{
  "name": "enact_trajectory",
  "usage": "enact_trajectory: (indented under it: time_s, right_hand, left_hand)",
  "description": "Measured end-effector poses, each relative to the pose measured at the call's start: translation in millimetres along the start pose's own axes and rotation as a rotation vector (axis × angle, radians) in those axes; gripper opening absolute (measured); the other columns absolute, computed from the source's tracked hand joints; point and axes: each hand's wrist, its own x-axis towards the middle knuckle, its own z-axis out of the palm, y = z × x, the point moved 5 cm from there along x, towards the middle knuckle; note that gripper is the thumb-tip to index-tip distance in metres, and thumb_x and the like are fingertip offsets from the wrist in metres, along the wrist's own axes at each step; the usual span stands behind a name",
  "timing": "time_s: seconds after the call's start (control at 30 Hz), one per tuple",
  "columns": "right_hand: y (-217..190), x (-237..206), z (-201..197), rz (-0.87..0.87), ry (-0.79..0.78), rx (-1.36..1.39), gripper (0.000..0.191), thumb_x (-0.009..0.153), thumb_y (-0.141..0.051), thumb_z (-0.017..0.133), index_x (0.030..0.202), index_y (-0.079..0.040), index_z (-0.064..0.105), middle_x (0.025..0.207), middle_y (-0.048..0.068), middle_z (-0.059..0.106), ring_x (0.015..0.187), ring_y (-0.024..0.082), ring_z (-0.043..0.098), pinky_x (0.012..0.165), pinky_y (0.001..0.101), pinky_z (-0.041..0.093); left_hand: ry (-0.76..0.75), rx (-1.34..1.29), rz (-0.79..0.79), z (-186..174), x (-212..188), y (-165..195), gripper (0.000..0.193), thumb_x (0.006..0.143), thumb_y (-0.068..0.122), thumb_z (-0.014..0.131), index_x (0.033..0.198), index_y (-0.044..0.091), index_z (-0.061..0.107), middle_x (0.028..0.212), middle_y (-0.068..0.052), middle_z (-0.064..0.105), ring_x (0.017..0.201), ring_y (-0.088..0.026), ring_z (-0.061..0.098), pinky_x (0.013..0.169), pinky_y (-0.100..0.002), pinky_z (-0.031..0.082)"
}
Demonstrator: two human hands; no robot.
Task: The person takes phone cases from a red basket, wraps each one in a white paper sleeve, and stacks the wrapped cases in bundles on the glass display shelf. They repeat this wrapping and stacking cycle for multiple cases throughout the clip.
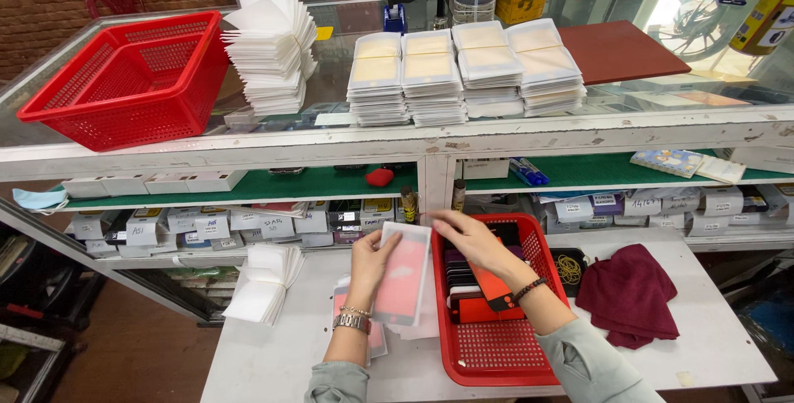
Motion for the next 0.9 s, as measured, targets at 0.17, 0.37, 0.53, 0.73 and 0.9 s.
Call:
enact_trajectory:
  time_s: [0.17, 0.37, 0.53, 0.73, 0.9]
  right_hand:
    - [56, -34, -22, 0.376, 0.094, -0.794, 0.088, 0.079, -0.067, 0.073, 0.141, -0.007, 0.052, 0.135, 0.021, 0.053, 0.128, 0.038, 0.051, 0.100, 0.0465, 0.050]
    - [85, -57, -20, 0.497, 0.128, -0.825, 0.101, 0.071, -0.070, 0.077, 0.147, -0.010, 0.048, 0.132, 0.017, 0.057, 0.127, 0.035, 0.054, 0.102, 0.0493, 0.050]
    - [90, -53, -31, 0.504, 0.166, -0.706, 0.098, 0.069, -0.062, 0.083, 0.144, -0.008, 0.050, 0.132, 0.019, 0.056, 0.127, 0.036, 0.055, 0.104, 0.0476, 0.049]
    - [83, -57, -42, 0.511, 0.231, -0.426, 0.078, 0.071, -0.040, 0.086, 0.132, -0.002, 0.055, 0.123, 0.020, 0.065, 0.112, 0.032, 0.068, 0.097, 0.0401, 0.056]
    - [93, -50, -45, 0.564, 0.160, -0.263, 0.065, 0.082, -0.034, 0.076, 0.132, -0.001, 0.054, 0.110, 0.023, 0.077, 0.099, 0.032, 0.077, 0.090, 0.0398, 0.060]
  left_hand:
    - [0.421, 0.655, 0.100, -72, -16, -27, 0.054, 0.083, 0.032, 0.081, 0.123, -0.002, 0.068, 0.113, -0.028, 0.071, 0.104, -0.039, 0.070, 0.090, -0.043, 0.055]
    - [0.594, 0.999, 0.120, -64, -41, -36, 0.052, 0.071, 0.027, 0.080, 0.118, 0.008, 0.071, 0.109, -0.021, 0.074, 0.105, -0.039, 0.066, 0.089, -0.048, 0.051]
    - [0.130, 0.836, -0.171, 3, -25, -51, 0.051, 0.084, 0.045, 0.080, 0.117, 0.009, 0.067, 0.103, -0.014, 0.074, 0.100, -0.033, 0.073, 0.088, -0.042, 0.056]
    - [0.163, 0.863, -0.194, 22, -24, -54, 0.056, 0.067, 0.033, 0.095, 0.102, 0.005, 0.060, 0.101, -0.016, 0.074, 0.099, -0.034, 0.070, 0.086, -0.043, 0.056]
    - [0.223, 0.854, -0.171, 15, -25, -61, 0.041, 0.070, 0.029, 0.091, 0.093, 0.006, 0.066, 0.100, -0.013, 0.075, 0.098, -0.031, 0.069, 0.084, -0.044, 0.056]
